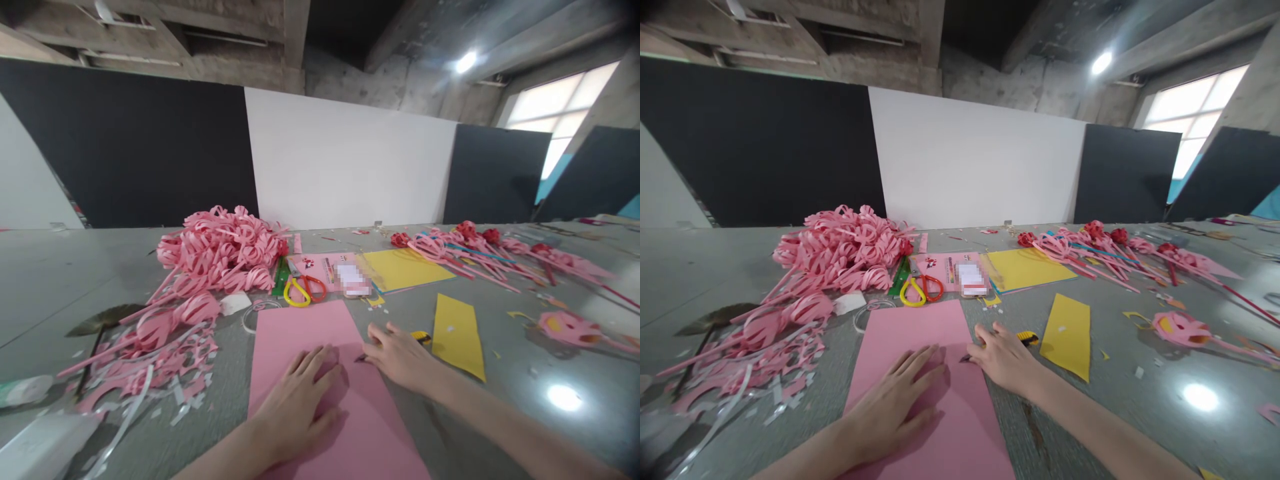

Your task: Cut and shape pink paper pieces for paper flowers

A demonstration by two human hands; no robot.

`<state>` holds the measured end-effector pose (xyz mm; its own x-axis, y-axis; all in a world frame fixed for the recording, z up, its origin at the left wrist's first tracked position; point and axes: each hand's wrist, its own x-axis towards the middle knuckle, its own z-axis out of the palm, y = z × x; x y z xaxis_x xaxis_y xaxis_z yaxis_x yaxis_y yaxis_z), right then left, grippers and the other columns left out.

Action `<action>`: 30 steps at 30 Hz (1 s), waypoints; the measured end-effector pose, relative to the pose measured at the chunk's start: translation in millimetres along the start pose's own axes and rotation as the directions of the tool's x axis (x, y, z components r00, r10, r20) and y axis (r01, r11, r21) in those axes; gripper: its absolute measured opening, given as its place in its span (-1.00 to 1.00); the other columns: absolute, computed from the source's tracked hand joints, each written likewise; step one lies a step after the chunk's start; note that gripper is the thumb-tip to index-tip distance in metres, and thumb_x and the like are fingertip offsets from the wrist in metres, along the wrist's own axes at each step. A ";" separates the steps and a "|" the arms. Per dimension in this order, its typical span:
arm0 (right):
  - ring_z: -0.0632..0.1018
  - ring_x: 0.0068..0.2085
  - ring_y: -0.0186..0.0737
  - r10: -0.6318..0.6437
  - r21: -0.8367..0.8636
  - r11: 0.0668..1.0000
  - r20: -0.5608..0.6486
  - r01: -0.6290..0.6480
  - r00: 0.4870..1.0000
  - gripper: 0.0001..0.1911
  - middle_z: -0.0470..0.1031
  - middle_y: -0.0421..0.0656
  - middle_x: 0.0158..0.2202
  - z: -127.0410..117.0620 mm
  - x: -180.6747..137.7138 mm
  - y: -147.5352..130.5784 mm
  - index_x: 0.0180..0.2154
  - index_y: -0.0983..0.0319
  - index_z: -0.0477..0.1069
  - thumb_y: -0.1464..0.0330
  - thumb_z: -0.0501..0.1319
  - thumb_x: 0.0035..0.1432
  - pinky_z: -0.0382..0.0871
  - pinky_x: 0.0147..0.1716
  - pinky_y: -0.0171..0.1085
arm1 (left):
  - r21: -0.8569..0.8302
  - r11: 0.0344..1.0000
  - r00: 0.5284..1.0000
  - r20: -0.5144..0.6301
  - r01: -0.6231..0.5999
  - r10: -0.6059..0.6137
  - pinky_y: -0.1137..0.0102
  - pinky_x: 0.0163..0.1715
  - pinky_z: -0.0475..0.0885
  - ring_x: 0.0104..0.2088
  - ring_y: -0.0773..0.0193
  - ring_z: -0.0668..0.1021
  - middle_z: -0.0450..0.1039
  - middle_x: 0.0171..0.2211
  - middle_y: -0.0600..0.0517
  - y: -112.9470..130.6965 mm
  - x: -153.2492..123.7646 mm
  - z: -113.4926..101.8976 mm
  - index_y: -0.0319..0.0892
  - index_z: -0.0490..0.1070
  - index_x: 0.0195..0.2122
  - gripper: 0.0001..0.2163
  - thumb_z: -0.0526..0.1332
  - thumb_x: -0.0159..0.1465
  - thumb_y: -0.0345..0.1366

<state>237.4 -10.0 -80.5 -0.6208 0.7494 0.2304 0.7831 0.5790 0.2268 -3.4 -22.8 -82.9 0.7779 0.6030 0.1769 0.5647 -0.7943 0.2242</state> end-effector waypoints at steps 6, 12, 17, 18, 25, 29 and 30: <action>0.30 -0.41 -0.31 0.023 0.001 1.000 0.002 -0.024 1.000 -0.79 0.26 -0.18 -0.36 -0.4 -1.6 0.6 -0.38 0.18 0.33 0.34 -0.04 0.19 0.07 -0.34 -0.26 | 0.005 1.000 1.000 0.026 0.007 -0.007 0.10 0.10 -0.02 0.15 0.08 0.07 -0.03 0.17 -0.07 1.4 0.2 -1.8 -0.09 0.09 0.09 -0.55 -0.05 0.20 -0.05; 0.31 -0.41 -0.32 0.014 -0.002 1.000 0.008 -0.014 1.000 -0.79 0.25 -0.18 -0.35 0.1 -2.9 2.6 -0.37 0.19 0.34 0.34 -0.04 0.19 0.07 -0.33 -0.26 | -0.015 1.000 1.000 0.011 0.005 -0.005 0.10 0.10 -0.01 0.14 0.07 0.08 -0.02 0.17 -0.06 0.4 0.7 -1.4 -0.07 0.10 0.09 -0.55 -0.02 0.19 -0.07; 0.31 -0.40 -0.31 0.014 -0.004 1.000 0.018 -0.014 1.000 -0.80 0.25 -0.17 -0.35 0.3 -3.7 4.5 -0.36 0.18 0.34 0.33 -0.03 0.18 0.09 -0.33 -0.26 | 0.021 1.000 0.999 0.041 0.015 -0.016 0.11 0.10 -0.01 0.15 0.07 0.07 -0.04 0.18 -0.08 1.2 0.9 -1.5 -0.09 0.10 0.09 -0.55 -0.05 0.20 -0.06; 0.31 -0.40 -0.30 0.015 -0.004 1.000 0.020 -0.015 1.000 -0.81 0.25 -0.17 -0.35 0.1 -3.6 4.7 -0.36 0.18 0.33 0.33 -0.03 0.18 0.09 -0.34 -0.26 | 0.027 0.999 0.999 0.044 0.016 -0.017 0.11 0.10 -0.01 0.15 0.08 0.07 -0.04 0.18 -0.08 1.5 0.9 -1.7 -0.09 0.10 0.09 -0.55 -0.05 0.20 -0.06; 0.30 -0.39 -0.30 0.014 0.008 1.000 0.025 -0.014 1.000 -0.79 0.25 -0.17 -0.34 -1.7 -4.9 6.5 -0.38 0.18 0.33 0.34 -0.04 0.18 0.09 -0.33 -0.27 | 0.034 0.999 0.998 0.062 0.021 -0.023 0.11 0.10 -0.01 0.15 0.09 0.05 -0.06 0.18 -0.07 2.7 0.6 -2.9 -0.10 0.08 0.10 -0.54 -0.08 0.21 -0.03; 0.31 -0.38 -0.29 0.003 0.008 1.000 0.031 -0.003 1.000 -0.80 0.25 -0.16 -0.34 -3.0 -5.4 6.2 -0.37 0.18 0.32 0.35 -0.05 0.19 0.08 -0.32 -0.26 | 0.030 0.999 0.997 0.068 0.032 -0.033 0.11 0.10 -0.01 0.15 0.07 0.06 -0.06 0.18 -0.09 2.1 0.3 -3.1 -0.11 0.10 0.09 -0.53 -0.10 0.21 -0.01; 0.31 -0.38 -0.29 0.002 0.005 1.000 0.028 -0.002 1.000 -0.80 0.25 -0.17 -0.34 -3.1 -5.2 6.0 -0.37 0.18 0.32 0.35 -0.05 0.19 0.08 -0.32 -0.26 | 0.028 0.999 0.997 0.066 0.035 -0.037 0.10 0.10 -0.01 0.15 0.06 0.06 -0.06 0.18 -0.09 1.9 0.2 -3.0 -0.11 0.11 0.08 -0.53 -0.10 0.20 -0.01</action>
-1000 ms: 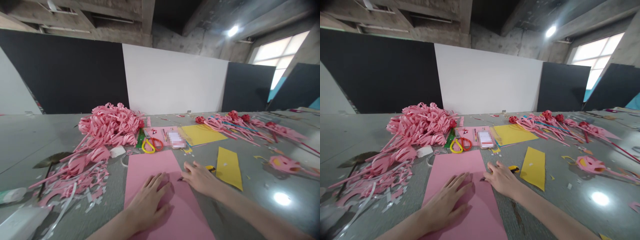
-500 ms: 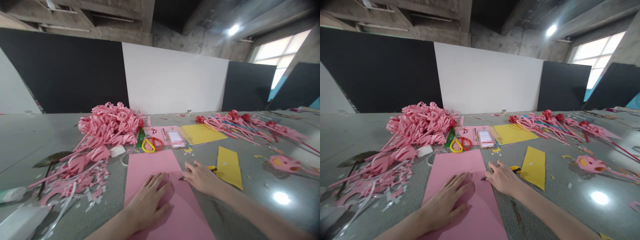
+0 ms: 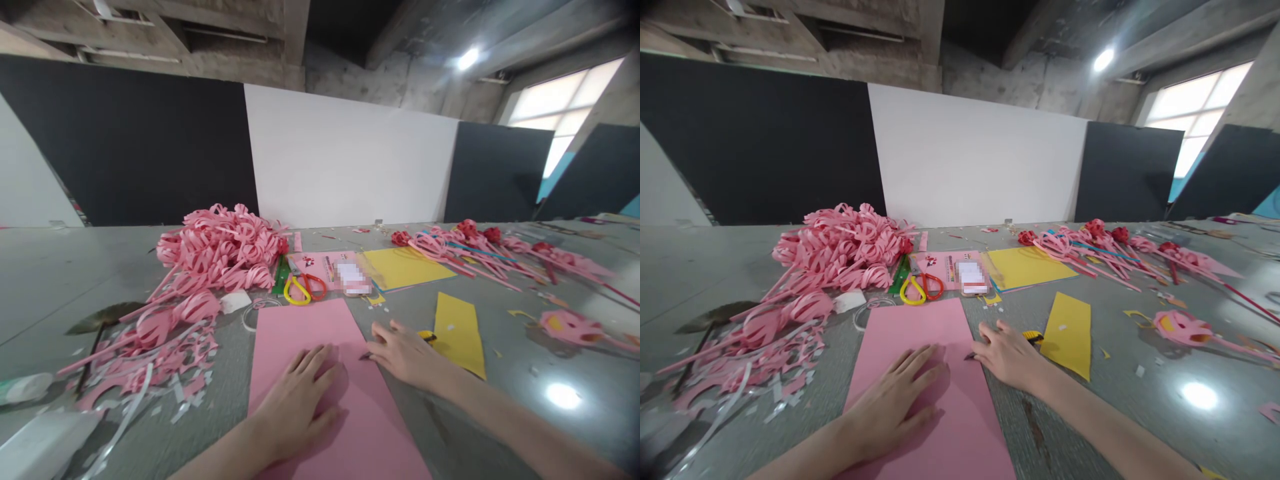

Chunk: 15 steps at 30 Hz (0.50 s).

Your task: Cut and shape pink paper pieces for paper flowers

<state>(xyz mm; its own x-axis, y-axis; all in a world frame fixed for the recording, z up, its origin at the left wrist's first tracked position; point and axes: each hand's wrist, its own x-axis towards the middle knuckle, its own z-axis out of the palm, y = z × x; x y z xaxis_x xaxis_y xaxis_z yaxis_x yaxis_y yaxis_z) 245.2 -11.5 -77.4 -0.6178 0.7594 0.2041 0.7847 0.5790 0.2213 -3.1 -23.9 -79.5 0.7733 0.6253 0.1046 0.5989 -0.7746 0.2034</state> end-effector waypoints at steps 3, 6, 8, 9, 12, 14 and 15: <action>0.32 -0.37 -0.29 -0.010 -0.003 1.000 -0.006 0.010 1.000 -0.81 0.26 -0.17 -0.34 1.0 -0.2 1.6 -0.37 0.18 0.32 0.35 -0.04 0.19 0.07 -0.32 -0.26 | -0.006 1.000 1.000 -0.009 0.002 -0.002 0.10 0.09 0.00 0.14 0.06 0.08 -0.05 0.18 -0.09 -0.5 0.0 0.4 -0.10 0.13 0.07 -0.54 -0.09 0.20 -0.01; 0.32 -0.36 -0.30 0.003 -0.015 1.000 -0.017 -0.003 1.000 -0.83 0.26 -0.17 -0.34 3.0 -3.1 8.8 -0.38 0.20 0.31 0.36 -0.02 0.17 0.06 -0.31 -0.26 | -0.012 1.000 1.000 -0.020 -0.007 0.007 0.11 0.09 0.00 0.14 0.07 0.08 -0.03 0.17 -0.08 -0.2 0.6 0.2 -0.10 0.13 0.07 -0.55 -0.06 0.19 -0.03; 0.33 -0.36 -0.30 0.016 -0.026 1.000 -0.018 -0.016 1.000 -0.85 0.26 -0.17 -0.35 4.1 -6.1 15.7 -0.39 0.21 0.30 0.38 -0.01 0.16 0.06 -0.32 -0.26 | -0.014 1.000 0.999 -0.030 -0.016 0.016 0.11 0.09 0.00 0.14 0.08 0.09 -0.01 0.17 -0.07 0.1 1.4 0.0 -0.10 0.12 0.07 -0.55 -0.04 0.19 -0.05; 0.33 -0.36 -0.30 0.019 -0.027 0.999 -0.013 -0.019 1.000 -0.85 0.26 -0.18 -0.36 4.5 -7.5 19.0 -0.40 0.21 0.30 0.38 -0.01 0.16 0.05 -0.32 -0.26 | -0.015 1.000 0.999 -0.032 -0.020 0.019 0.12 0.10 -0.01 0.14 0.09 0.08 -0.01 0.17 -0.06 0.2 1.8 -0.1 -0.09 0.12 0.08 -0.55 -0.04 0.19 -0.05; 0.34 -0.34 -0.30 0.014 -0.004 1.000 -0.001 -0.014 1.000 -0.83 0.28 -0.19 -0.37 5.5 -10.0 25.8 -0.41 0.21 0.29 0.39 -0.02 0.17 0.05 -0.32 -0.27 | -0.015 1.000 0.999 -0.029 -0.019 0.018 0.12 0.10 -0.01 0.14 0.10 0.07 -0.01 0.17 -0.06 0.2 2.3 0.6 -0.08 0.09 0.09 -0.55 -0.06 0.20 -0.04; 0.34 -0.35 -0.31 0.019 0.020 1.000 -0.005 -0.019 1.000 -0.81 0.30 -0.19 -0.37 6.5 -10.1 27.7 -0.41 0.21 0.30 0.38 -0.04 0.18 0.04 -0.31 -0.26 | -0.014 1.000 1.000 -0.026 -0.016 0.016 0.13 0.10 -0.01 0.14 0.11 0.07 -0.01 0.17 -0.05 0.2 2.0 1.1 -0.08 0.08 0.10 -0.54 -0.07 0.20 -0.04; 0.34 -0.36 -0.31 0.031 0.032 0.999 -0.013 -0.031 0.999 -0.79 0.31 -0.18 -0.37 6.9 -9.8 28.1 -0.41 0.22 0.31 0.38 -0.05 0.18 0.04 -0.30 -0.26 | -0.013 1.000 1.000 -0.025 -0.016 0.016 0.13 0.10 -0.01 0.14 0.11 0.08 0.00 0.17 -0.05 0.2 1.7 1.2 -0.08 0.09 0.09 -0.55 -0.07 0.21 -0.04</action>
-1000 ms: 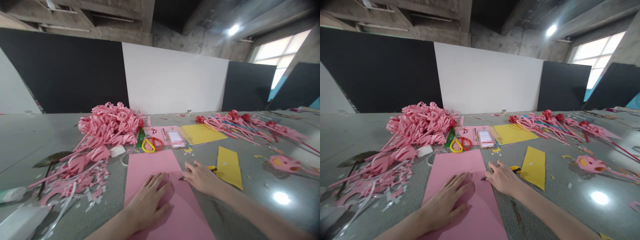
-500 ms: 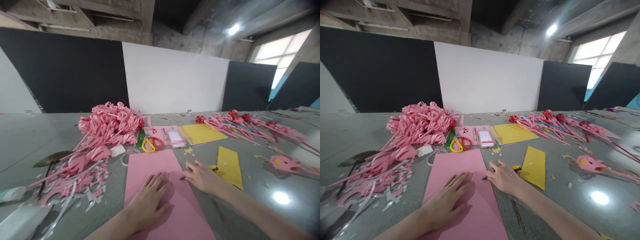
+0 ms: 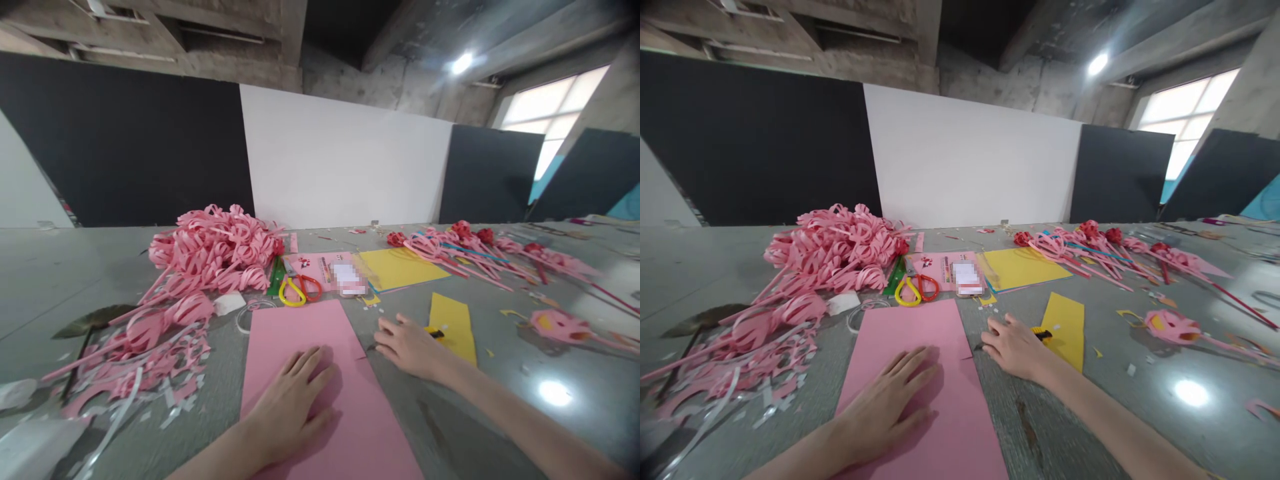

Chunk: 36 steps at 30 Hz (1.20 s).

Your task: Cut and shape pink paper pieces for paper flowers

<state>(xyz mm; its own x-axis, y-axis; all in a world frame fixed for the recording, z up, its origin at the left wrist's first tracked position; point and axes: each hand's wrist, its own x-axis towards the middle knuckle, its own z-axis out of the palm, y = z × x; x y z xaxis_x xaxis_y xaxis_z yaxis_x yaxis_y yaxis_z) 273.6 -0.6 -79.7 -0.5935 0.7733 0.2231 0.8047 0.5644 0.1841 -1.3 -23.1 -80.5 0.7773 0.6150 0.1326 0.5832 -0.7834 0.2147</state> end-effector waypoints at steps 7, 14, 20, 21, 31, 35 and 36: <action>0.36 -0.45 -0.33 0.286 0.407 0.869 0.054 -0.282 0.957 -0.74 0.32 -0.21 -0.52 -18.6 3.5 -8.6 -0.46 0.25 0.22 0.29 -0.09 0.19 0.11 -0.42 -0.31 | -0.012 1.000 1.000 0.005 -0.023 0.023 0.18 0.05 0.11 0.11 0.12 0.14 0.08 0.13 -0.03 -2.2 3.8 -6.6 -0.08 0.12 0.07 -0.57 -0.06 0.21 -0.05; 0.42 -0.54 -0.41 0.004 0.816 -0.193 0.556 -0.545 0.831 -0.64 0.36 -0.17 -0.51 -23.8 5.8 -37.6 -0.42 0.32 0.25 0.13 -0.03 0.13 0.25 -0.55 -0.41 | -0.041 0.999 1.000 0.001 -0.002 0.002 0.18 0.05 0.11 0.08 0.14 0.20 0.10 0.13 -0.02 -11.4 10.8 -7.8 -0.07 0.02 0.13 -0.51 0.01 0.18 -0.09; 0.49 -0.28 -0.24 -0.108 0.719 -0.523 0.478 -0.458 0.872 -0.67 0.43 0.04 -0.31 -2.8 7.6 -40.1 -0.34 0.41 0.32 0.22 0.06 0.11 0.27 -0.13 -0.19 | -0.016 1.000 0.998 0.056 0.002 -0.001 0.20 0.10 0.00 0.16 0.16 0.04 -0.05 0.18 -0.04 -12.6 10.8 -4.2 -0.13 -0.01 0.14 -0.47 -0.13 0.20 0.01; 0.49 -0.28 -0.23 -0.126 0.701 -0.540 0.480 -0.466 0.868 -0.67 0.43 0.06 -0.30 -2.5 7.5 -39.0 -0.33 0.43 0.32 0.23 0.06 0.12 0.26 -0.12 -0.18 | -0.009 1.000 0.998 0.061 0.013 -0.013 0.20 0.11 0.00 0.16 0.15 0.03 -0.05 0.19 -0.04 -12.1 10.8 -4.0 -0.14 -0.01 0.15 -0.47 -0.14 0.20 0.01; 0.48 -0.24 -0.22 -0.158 0.648 -0.588 0.496 -0.485 0.854 -0.67 0.42 0.08 -0.27 -11.2 7.0 -39.9 -0.31 0.47 0.34 0.27 0.10 0.10 0.21 -0.05 -0.17 | 0.049 0.995 0.993 0.086 0.082 -0.087 0.20 0.10 0.01 0.17 0.14 0.01 -0.09 0.19 -0.05 -4.9 11.4 -0.3 -0.15 -0.06 0.16 -0.47 -0.16 0.22 0.00; 0.48 -0.24 -0.21 -0.144 0.641 -0.596 0.507 -0.484 0.850 -0.66 0.42 0.10 -0.27 -7.7 6.2 -39.9 -0.31 0.48 0.35 0.27 0.12 0.08 0.22 -0.06 -0.17 | 0.054 0.994 0.991 0.086 0.098 -0.102 0.20 0.10 0.01 0.17 0.15 0.00 -0.10 0.19 -0.04 -2.2 11.8 1.8 -0.14 -0.06 0.17 -0.48 -0.16 0.22 -0.02; 0.48 -0.24 -0.20 -0.136 0.642 -0.596 0.511 -0.483 0.848 -0.66 0.42 0.10 -0.27 -6.8 6.1 -39.8 -0.31 0.48 0.35 0.26 0.13 0.07 0.23 -0.06 -0.17 | 0.054 0.993 0.990 0.086 0.105 -0.110 0.20 0.10 0.01 0.17 0.15 0.00 -0.10 0.19 -0.04 -1.6 11.9 2.4 -0.13 -0.06 0.16 -0.49 -0.16 0.22 -0.03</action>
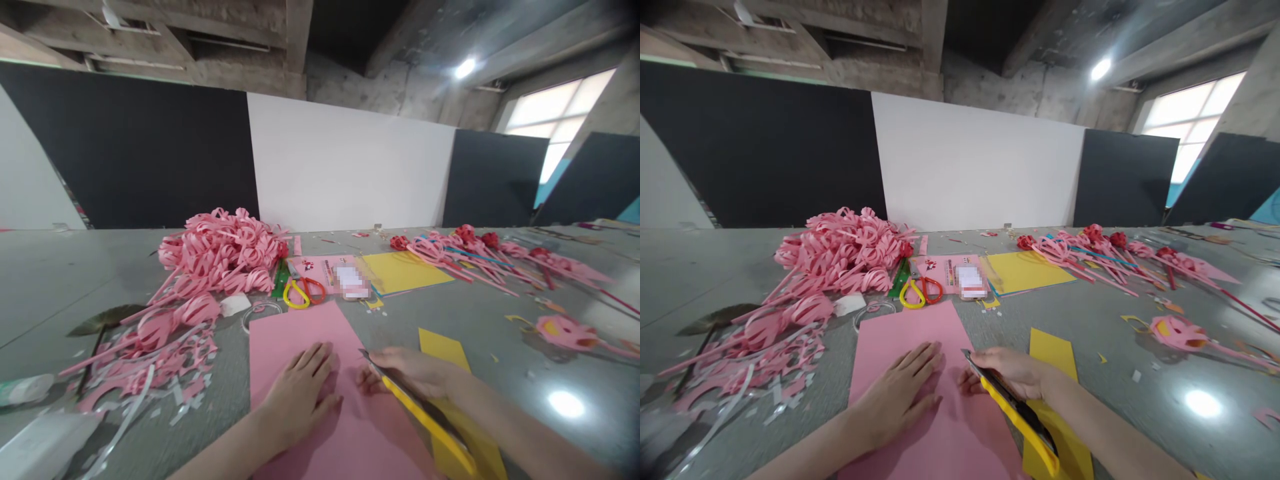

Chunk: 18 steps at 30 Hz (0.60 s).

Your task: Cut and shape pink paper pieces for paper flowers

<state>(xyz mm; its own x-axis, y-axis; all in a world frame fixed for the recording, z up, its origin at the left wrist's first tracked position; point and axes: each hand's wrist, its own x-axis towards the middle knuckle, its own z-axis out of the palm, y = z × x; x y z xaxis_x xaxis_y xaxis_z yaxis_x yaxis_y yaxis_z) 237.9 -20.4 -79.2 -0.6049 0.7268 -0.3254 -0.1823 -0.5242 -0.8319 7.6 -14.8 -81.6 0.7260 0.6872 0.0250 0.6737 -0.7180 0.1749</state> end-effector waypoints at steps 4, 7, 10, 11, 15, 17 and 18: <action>0.48 -0.22 -0.20 -0.009 -0.018 1.000 -0.005 0.009 1.000 -0.70 0.43 0.08 -0.26 0.2 0.0 0.5 -0.31 0.44 0.37 0.28 0.11 0.09 0.23 -0.06 -0.19 | -0.011 0.999 0.999 -0.022 0.040 -0.040 0.16 0.09 0.02 0.17 0.12 0.00 -0.11 0.19 -0.05 2.7 -0.6 3.3 -0.12 -0.03 0.16 -0.51 -0.14 0.23 -0.05; 0.47 -0.22 -0.21 -0.020 -0.030 0.999 0.002 0.020 1.000 -0.72 0.43 0.05 -0.27 3.0 -1.0 -0.5 -0.32 0.41 0.38 0.29 0.08 0.12 0.25 -0.07 -0.21 | -0.022 0.998 0.997 -0.041 0.062 -0.063 0.15 0.08 0.02 0.17 0.10 0.00 -0.11 0.19 -0.07 5.0 -1.5 5.4 -0.14 -0.01 0.15 -0.52 -0.13 0.23 -0.08; 0.47 -0.22 -0.22 -0.011 -0.039 0.999 -0.011 0.010 1.000 -0.73 0.43 0.03 -0.28 5.2 -1.7 -1.8 -0.32 0.41 0.38 0.29 0.09 0.11 0.25 -0.07 -0.22 | -0.028 0.996 0.995 -0.040 0.086 -0.087 0.15 0.08 0.03 0.17 0.09 0.01 -0.11 0.19 -0.08 7.8 -1.7 6.2 -0.15 0.01 0.15 -0.52 -0.11 0.23 -0.09; 0.47 -0.22 -0.23 -0.008 -0.041 0.999 -0.013 0.007 1.000 -0.73 0.43 0.03 -0.28 5.6 -1.8 -2.2 -0.32 0.41 0.37 0.29 0.09 0.10 0.25 -0.07 -0.22 | -0.030 0.995 0.995 -0.041 0.095 -0.096 0.15 0.08 0.03 0.16 0.09 0.01 -0.11 0.19 -0.08 8.8 -1.6 6.4 -0.15 0.02 0.14 -0.53 -0.11 0.23 -0.10; 0.47 -0.23 -0.25 -0.006 -0.042 0.999 -0.002 0.006 1.000 -0.73 0.43 0.04 -0.26 6.7 -2.2 -2.7 -0.30 0.43 0.37 0.31 0.10 0.10 0.22 -0.05 -0.20 | -0.038 0.990 0.989 -0.063 0.132 -0.134 0.14 0.08 0.03 0.16 0.08 0.02 -0.10 0.19 -0.09 12.9 -1.1 8.6 -0.17 0.04 0.14 -0.53 -0.13 0.24 -0.10; 0.47 -0.23 -0.25 -0.012 -0.038 0.999 0.009 0.013 1.000 -0.74 0.43 0.05 -0.25 7.6 -2.3 -2.2 -0.30 0.43 0.36 0.32 0.08 0.11 0.21 -0.05 -0.19 | -0.036 0.990 0.988 -0.069 0.137 -0.139 0.14 0.08 0.02 0.16 0.08 0.02 -0.10 0.19 -0.09 13.8 -1.3 10.3 -0.17 0.04 0.14 -0.53 -0.14 0.24 -0.10; 0.47 -0.23 -0.25 -0.016 -0.038 0.999 0.014 0.016 1.000 -0.74 0.42 0.05 -0.25 7.9 -2.4 -1.8 -0.31 0.42 0.36 0.32 0.07 0.12 0.21 -0.05 -0.19 | -0.036 0.990 0.988 -0.072 0.136 -0.138 0.14 0.08 0.02 0.16 0.08 0.02 -0.10 0.19 -0.09 13.7 -1.6 11.0 -0.17 0.03 0.14 -0.53 -0.15 0.24 -0.10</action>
<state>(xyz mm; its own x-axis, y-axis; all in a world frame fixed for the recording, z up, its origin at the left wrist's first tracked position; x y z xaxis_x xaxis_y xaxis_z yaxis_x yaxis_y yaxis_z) 233.5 -24.7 -73.3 -0.6127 0.7287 -0.3060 -0.1628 -0.4952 -0.8534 17.2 -26.9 -90.1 0.6142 0.7860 0.0710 0.7608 -0.6136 0.2116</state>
